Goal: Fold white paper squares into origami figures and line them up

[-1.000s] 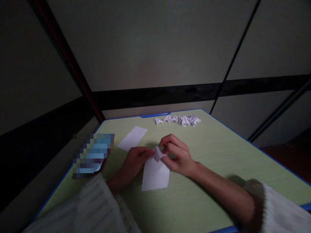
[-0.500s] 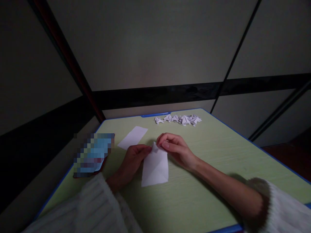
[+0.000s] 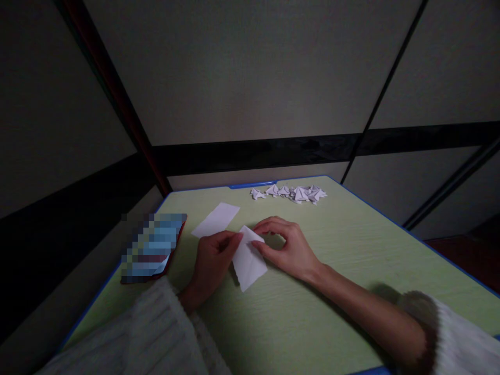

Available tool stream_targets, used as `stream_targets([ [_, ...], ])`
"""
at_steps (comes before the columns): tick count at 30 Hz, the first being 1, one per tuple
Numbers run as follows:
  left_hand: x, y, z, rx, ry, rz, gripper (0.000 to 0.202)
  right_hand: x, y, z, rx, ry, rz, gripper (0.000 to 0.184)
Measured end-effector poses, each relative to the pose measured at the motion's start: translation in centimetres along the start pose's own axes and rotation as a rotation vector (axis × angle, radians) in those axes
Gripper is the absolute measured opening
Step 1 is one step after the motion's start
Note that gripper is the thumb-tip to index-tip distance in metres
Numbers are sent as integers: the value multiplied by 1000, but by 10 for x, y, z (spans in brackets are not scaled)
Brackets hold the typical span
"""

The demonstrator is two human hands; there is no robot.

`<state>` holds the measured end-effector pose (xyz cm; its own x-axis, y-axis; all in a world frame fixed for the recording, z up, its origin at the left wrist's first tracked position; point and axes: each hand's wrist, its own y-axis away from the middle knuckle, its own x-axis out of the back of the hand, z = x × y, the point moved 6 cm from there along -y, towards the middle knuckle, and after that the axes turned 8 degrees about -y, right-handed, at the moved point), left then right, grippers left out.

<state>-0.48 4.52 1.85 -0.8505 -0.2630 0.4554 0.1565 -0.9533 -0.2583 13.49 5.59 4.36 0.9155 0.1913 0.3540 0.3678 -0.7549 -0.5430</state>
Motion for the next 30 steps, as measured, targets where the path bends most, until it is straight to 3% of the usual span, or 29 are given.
stream_targets([
  [13, 11, 9, 15, -179, -199, 157, 20, -5, 7, -10, 45, -74, 168, 10],
  [25, 10, 10, 16, -281, -244, 163, 20, -3, 4, 0, -128, -224, 199, 9],
  [30, 7, 12, 23, -357, -253, 126, 20, -2, 2, -5, -99, -221, 194, 5],
])
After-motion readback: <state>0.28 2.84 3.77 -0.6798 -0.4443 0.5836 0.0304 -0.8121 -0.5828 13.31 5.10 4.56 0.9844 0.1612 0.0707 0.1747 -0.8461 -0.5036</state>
